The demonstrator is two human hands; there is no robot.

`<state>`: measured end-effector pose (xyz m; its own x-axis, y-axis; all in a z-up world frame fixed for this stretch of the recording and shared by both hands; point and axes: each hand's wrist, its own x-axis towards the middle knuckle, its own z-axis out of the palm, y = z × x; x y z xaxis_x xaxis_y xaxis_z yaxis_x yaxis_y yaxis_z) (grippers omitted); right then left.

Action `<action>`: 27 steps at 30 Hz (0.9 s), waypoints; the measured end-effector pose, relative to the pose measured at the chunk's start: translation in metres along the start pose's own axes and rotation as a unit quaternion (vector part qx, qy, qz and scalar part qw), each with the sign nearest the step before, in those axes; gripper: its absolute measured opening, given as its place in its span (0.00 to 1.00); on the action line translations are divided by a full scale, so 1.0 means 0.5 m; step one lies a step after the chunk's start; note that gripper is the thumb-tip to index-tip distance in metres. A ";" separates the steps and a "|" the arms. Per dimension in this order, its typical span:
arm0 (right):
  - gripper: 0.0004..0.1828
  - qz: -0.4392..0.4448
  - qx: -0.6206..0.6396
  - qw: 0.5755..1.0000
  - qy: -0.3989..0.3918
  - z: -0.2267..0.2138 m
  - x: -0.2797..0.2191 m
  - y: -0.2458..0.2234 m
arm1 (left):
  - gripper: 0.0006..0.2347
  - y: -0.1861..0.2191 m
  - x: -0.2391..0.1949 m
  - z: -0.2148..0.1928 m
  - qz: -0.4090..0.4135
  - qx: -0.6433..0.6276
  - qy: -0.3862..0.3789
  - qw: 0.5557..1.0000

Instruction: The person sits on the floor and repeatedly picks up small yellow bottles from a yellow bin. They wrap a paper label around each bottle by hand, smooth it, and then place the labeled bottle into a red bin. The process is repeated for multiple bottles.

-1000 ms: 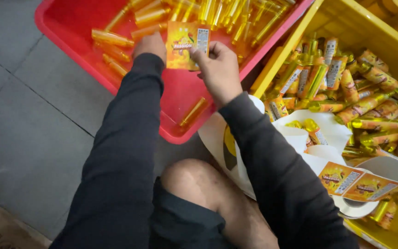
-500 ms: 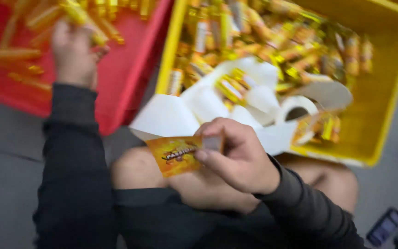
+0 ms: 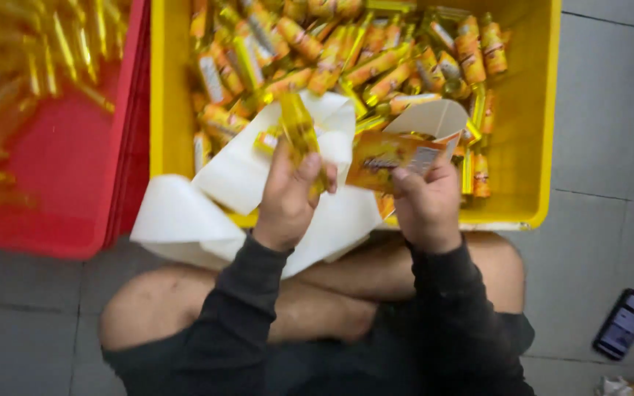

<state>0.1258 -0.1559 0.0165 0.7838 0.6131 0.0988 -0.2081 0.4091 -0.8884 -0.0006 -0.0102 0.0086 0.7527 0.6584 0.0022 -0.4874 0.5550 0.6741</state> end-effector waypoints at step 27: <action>0.16 0.066 0.050 0.996 0.016 -0.005 0.029 0.073 | 0.18 0.011 0.016 -0.015 0.049 0.163 0.018 0.985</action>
<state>0.1311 -0.1339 -0.0159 0.7641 0.6443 -0.0326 -0.3664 0.3918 -0.8440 -0.0006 0.0021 0.0067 0.6906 0.7210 0.0573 -0.3845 0.2989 0.8734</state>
